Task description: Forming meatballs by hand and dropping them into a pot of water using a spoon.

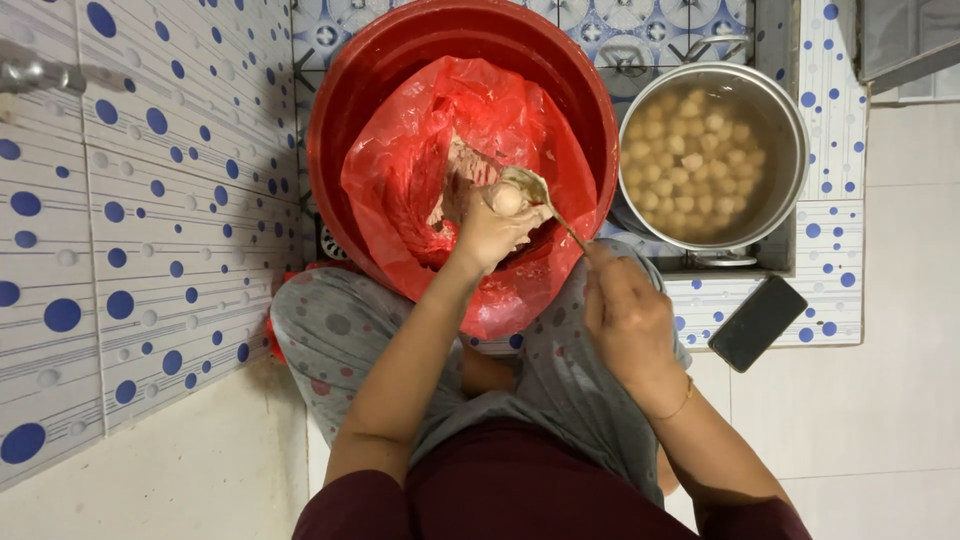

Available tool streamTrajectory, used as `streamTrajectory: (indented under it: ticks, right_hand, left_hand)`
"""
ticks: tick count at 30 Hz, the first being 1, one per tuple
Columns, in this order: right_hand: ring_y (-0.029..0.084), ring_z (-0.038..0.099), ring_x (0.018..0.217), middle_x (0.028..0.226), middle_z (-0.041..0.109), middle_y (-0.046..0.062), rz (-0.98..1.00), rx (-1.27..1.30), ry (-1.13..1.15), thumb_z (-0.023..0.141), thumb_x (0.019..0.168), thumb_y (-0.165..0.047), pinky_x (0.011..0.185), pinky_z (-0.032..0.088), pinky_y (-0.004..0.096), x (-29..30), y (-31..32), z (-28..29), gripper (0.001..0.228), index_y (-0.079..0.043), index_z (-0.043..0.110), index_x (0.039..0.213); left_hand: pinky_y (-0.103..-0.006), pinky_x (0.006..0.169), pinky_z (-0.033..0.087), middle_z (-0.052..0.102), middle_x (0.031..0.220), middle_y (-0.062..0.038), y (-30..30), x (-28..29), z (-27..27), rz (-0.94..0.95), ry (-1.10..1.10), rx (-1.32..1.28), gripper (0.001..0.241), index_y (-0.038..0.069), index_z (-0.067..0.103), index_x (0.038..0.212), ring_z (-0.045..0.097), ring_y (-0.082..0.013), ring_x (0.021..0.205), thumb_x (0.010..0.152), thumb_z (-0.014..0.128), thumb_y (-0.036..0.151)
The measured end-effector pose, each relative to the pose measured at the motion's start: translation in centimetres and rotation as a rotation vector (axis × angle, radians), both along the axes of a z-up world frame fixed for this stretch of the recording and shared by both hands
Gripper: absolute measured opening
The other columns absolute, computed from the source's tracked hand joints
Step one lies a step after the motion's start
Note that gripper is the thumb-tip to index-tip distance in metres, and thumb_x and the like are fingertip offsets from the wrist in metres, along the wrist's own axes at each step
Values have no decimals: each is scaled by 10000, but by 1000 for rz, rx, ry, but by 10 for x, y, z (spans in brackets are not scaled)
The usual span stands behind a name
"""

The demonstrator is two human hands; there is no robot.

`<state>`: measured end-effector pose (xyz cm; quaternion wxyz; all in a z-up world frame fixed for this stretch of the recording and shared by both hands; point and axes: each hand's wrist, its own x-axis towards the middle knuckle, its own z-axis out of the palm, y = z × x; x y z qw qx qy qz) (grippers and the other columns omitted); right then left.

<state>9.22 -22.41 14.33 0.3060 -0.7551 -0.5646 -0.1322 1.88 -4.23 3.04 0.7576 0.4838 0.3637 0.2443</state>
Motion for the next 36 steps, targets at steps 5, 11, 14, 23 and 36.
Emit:
streamTrajectory:
  ticks: [5, 11, 14, 23, 36]
  right_hand:
    - [346, 730, 728, 770, 738, 144, -14, -83, 400, 694, 950, 14, 609, 560, 384, 0, 14, -3, 112, -16, 780, 1015]
    - [143, 508, 377, 517, 579, 56, -241, -262, 1230, 696, 929, -111, 384, 413, 299, 42, -7, -93, 110, -45, 779, 955]
    - [125, 458, 338, 502, 523, 74, -330, -174, 1371, 683, 881, -72, 322, 349, 293, 70, -15, -108, 105, 11, 742, 854]
    - [527, 666, 873, 790, 693, 275, -639, -223, 353, 647, 983, -121, 747, 506, 594, 269, -63, -179, 183, 9, 766, 932]
    - [446, 715, 807, 829, 639, 146, -732, -212, 39, 618, 1008, -105, 705, 584, 546, 346, -93, -243, 140, -91, 740, 1076]
  left_hand:
    - [-383, 533, 622, 721, 679, -135, 3, -4, -59, -84, 345, 290, 137, 43, 741, 805, 734, -251, 696, 750, 822, 139]
    - [-507, 695, 631, 736, 733, -119, 6, -4, -53, -446, 873, 836, 135, 102, 788, 873, 764, -362, 836, 766, 743, 171]
    - [-541, 689, 626, 738, 786, -144, 17, 1, -115, -547, 942, 928, 144, 95, 786, 913, 760, -389, 856, 785, 761, 156]
    - [-545, 834, 602, 757, 916, -209, 28, -9, -85, -542, 966, 835, 217, 39, 775, 995, 735, -428, 971, 852, 656, 150]
    - [-548, 773, 603, 731, 793, -174, 39, -16, -148, -370, 1018, 680, 184, 71, 773, 876, 726, -439, 891, 805, 699, 224]
